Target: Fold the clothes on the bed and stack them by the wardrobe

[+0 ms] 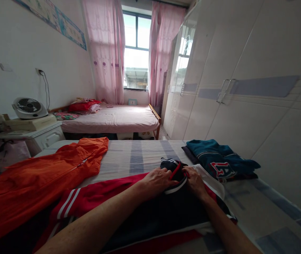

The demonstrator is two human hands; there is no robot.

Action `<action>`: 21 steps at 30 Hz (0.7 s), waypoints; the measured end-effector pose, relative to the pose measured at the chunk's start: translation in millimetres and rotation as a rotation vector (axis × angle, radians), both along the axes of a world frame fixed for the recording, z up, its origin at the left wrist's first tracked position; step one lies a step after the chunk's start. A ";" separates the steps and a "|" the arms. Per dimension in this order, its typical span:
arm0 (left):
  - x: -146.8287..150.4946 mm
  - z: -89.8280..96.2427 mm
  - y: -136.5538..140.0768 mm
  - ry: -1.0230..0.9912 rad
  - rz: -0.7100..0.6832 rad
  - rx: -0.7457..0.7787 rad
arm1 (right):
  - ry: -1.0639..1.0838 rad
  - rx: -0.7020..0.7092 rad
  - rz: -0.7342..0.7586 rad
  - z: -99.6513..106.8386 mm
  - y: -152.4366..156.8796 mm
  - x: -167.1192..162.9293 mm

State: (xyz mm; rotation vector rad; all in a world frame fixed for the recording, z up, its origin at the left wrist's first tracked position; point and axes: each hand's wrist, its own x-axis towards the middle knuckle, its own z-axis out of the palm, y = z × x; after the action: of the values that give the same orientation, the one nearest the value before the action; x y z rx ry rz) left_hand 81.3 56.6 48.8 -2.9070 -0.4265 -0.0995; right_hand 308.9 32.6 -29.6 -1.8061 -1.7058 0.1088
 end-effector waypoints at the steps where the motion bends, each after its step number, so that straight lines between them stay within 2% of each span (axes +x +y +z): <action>1: 1.1 1.1 -1.9 0.011 0.009 0.008 | 0.000 -0.001 0.002 0.5 -0.2 -0.1; 7: 3.4 14.2 -13.7 0.039 0.060 0.018 | 0.021 -0.009 0.018 1.3 -1.7 1.1; 12: -28.6 60.6 -31.4 -0.086 0.094 0.020 | 0.001 -0.005 0.027 0.1 -1.6 1.2; 15: -66.2 81.8 -38.5 -0.233 0.169 -0.140 | -0.014 0.016 -0.003 -1.6 0.2 0.8; 18: -105.1 73.8 -35.2 -0.260 0.338 -0.399 | -0.014 0.028 -0.021 -3.4 1.7 0.6; 21: -135.1 43.8 -26.0 -0.229 0.396 -0.495 | -0.022 0.037 -0.017 -4.7 2.1 1.0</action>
State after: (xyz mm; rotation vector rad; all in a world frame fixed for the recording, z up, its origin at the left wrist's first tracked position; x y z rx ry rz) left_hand -53.7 30.6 92.6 -3.2159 -1.2104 -0.3070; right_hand 309.9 34.8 -34.3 -1.8005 -1.6965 0.0503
